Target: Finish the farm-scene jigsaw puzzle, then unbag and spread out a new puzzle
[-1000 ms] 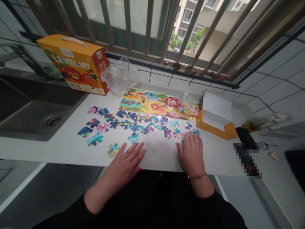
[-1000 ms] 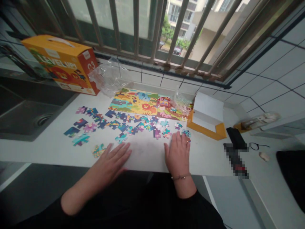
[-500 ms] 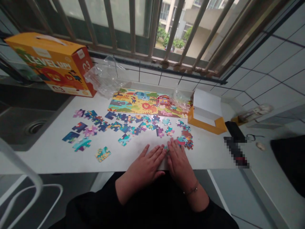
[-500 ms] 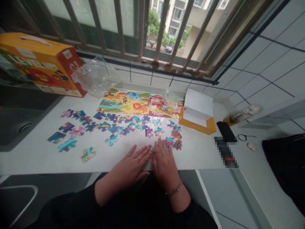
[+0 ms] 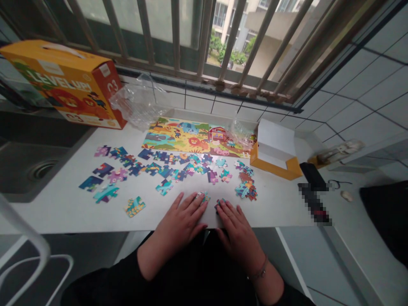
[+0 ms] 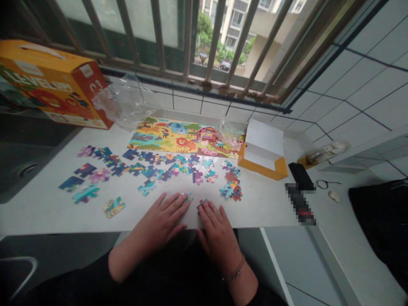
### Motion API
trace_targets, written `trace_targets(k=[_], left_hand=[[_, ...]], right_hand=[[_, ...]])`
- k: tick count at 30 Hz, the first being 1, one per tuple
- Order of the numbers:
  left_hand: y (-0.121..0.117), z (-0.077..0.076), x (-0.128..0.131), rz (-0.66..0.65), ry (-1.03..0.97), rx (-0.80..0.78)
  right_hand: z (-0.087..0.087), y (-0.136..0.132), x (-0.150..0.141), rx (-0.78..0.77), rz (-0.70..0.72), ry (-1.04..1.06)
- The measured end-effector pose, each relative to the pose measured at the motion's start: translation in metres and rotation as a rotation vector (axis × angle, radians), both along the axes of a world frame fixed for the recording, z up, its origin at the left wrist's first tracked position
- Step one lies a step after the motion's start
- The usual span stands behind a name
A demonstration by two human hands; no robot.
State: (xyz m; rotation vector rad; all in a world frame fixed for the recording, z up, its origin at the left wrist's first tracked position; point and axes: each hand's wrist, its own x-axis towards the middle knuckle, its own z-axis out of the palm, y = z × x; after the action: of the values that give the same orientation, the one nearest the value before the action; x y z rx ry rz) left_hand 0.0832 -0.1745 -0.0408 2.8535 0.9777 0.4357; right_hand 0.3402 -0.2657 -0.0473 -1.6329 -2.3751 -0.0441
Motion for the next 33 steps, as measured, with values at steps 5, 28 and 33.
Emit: trace_targets(k=[5,28,33], left_hand=[[0.003,-0.002,-0.043,0.108,0.033,0.049],[0.031,0.009,-0.188,0.309,0.137,0.078],[0.020,0.010,-0.144,0.257,0.048,0.110]], right_hand=[[0.006,0.007,-0.032,-0.071,-0.004,0.000],[0.022,0.055,-0.060,-0.080,-0.638,-0.080],[0.014,0.035,-0.043,-0.155,-0.610,-0.121]])
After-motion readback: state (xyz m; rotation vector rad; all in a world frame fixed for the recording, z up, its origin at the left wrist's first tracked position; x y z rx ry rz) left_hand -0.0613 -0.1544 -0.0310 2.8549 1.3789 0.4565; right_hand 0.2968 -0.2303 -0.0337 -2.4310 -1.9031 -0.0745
